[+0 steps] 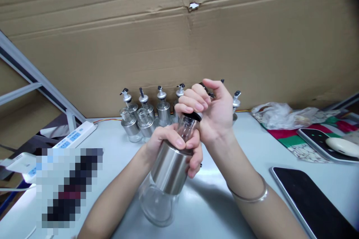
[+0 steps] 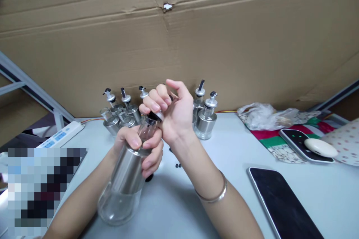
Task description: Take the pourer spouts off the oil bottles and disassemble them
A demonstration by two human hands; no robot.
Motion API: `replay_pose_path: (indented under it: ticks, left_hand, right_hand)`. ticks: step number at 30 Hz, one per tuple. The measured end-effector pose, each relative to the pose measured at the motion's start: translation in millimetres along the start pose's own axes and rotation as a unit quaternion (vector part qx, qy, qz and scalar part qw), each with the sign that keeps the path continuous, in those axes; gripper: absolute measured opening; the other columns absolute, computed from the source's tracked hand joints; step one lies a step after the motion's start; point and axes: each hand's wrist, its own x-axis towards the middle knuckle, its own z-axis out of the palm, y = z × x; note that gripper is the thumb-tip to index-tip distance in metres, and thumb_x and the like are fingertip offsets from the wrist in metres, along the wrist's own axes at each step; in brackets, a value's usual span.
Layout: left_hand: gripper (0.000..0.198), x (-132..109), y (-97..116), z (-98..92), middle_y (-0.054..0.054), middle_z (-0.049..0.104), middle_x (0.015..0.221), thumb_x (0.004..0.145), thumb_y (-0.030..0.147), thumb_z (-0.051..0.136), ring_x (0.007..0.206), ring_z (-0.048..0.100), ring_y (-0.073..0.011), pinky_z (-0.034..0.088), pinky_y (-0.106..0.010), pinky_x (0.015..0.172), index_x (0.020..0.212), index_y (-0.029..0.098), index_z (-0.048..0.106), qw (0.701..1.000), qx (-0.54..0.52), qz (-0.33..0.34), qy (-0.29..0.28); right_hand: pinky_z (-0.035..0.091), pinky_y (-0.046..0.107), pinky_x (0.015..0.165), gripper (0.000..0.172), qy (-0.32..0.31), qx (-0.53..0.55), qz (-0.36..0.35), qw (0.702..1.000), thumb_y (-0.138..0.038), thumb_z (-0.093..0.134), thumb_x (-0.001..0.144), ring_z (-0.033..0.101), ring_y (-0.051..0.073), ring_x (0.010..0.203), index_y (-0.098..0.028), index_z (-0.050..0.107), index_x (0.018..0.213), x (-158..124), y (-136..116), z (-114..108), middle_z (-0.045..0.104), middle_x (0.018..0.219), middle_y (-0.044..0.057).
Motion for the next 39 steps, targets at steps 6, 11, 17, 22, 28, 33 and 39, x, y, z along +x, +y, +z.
replay_pose_path:
  ticks: [6, 11, 17, 22, 28, 33, 39]
  left_hand:
    - [0.012, -2, 13, 9.3, -0.006, 0.066, 0.06, 0.06, 0.02, 0.063, 0.05, 0.06, -0.0172, 0.048, -0.027, 0.052, 0.061, 0.014, 0.052, 0.982, 0.155, -0.016, 0.107]
    - [0.011, -3, 14, 18.5, -0.005, 0.064, 0.057, 0.059, 0.022, 0.061, 0.049, 0.058, -0.0172, 0.048, -0.03, 0.054, 0.059, 0.015, 0.052, 0.97, 0.197, -0.017, 0.142]
    - [0.014, -2, 8, 26.3, -0.003, 0.06, 0.059, 0.064, 0.023, 0.063, 0.058, 0.054, -0.0145, 0.042, -0.025, 0.055, 0.055, 0.015, 0.055, 0.864, 0.437, 0.058, 0.241]
    - [0.019, 1, 16, 12.3, -0.002, 0.06, 0.069, 0.077, 0.032, 0.058, 0.065, 0.054, -0.0141, 0.044, -0.026, 0.063, 0.066, 0.016, 0.055, 0.747, 0.494, 0.236, 0.378]
    - [0.015, 0, 19, -24.5, -0.002, 0.06, 0.085, 0.085, 0.032, 0.058, 0.082, 0.055, -0.0156, 0.041, -0.028, 0.082, 0.081, 0.018, 0.054, 0.604, 0.616, 0.273, 0.426]
    - [0.013, 4, 11, -49.6, -0.003, 0.059, 0.088, 0.087, 0.031, 0.055, 0.085, 0.055, -0.0164, 0.041, -0.028, 0.081, 0.085, 0.018, 0.052, 0.598, 0.627, 0.235, 0.44]
    - [0.013, 5, 8, -62.1, 0.0, 0.056, 0.085, 0.082, 0.024, 0.058, 0.082, 0.054, -0.0148, 0.041, -0.025, 0.073, 0.086, 0.019, 0.047, 0.596, 0.624, 0.218, 0.457]
  right_hand:
    - [0.035, 0.025, 0.043, 0.066, 0.025, -0.082, -0.07, 0.994, -0.052, 0.055, 0.08, 0.017, 0.008, 0.038, -0.021, 0.012, 0.04, -2, -1, -3, 0.009, 0.039, -0.008]
    - [0.038, 0.026, 0.044, 0.065, 0.03, -0.094, -0.076, 0.992, -0.045, 0.058, 0.08, 0.018, 0.008, 0.037, -0.021, 0.013, 0.04, -2, -1, -6, 0.011, 0.04, -0.008]
    - [0.038, 0.021, 0.041, 0.052, 0.07, 0.187, -0.051, 0.978, -0.016, 0.056, 0.078, 0.025, 0.006, 0.035, -0.021, 0.014, 0.048, 2, -17, -21, 0.02, 0.036, -0.008]
    - [0.039, 0.027, 0.041, 0.046, 0.003, 0.416, -0.025, 0.909, -0.018, 0.052, 0.079, 0.029, 0.009, 0.035, -0.024, 0.02, 0.047, -4, -47, -33, 0.028, 0.035, -0.007]
    - [0.035, 0.027, 0.041, 0.054, -0.004, 0.405, -0.027, 0.914, -0.035, 0.051, 0.085, 0.026, 0.007, 0.034, -0.024, 0.021, 0.042, -8, -65, -37, 0.024, 0.033, -0.006]
    - [0.033, 0.016, 0.038, 0.057, 0.09, 0.115, -0.053, 0.988, -0.03, 0.028, 0.094, 0.025, 0.001, 0.03, -0.02, 0.015, 0.04, -11, -70, -20, 0.02, 0.031, -0.007]
    - [0.024, 0.024, 0.031, 0.036, 0.072, -0.402, -0.15, 0.9, -0.022, 0.049, 0.08, 0.038, 0.007, 0.031, -0.02, 0.05, 0.044, -23, -70, -17, 0.039, 0.037, -0.004]
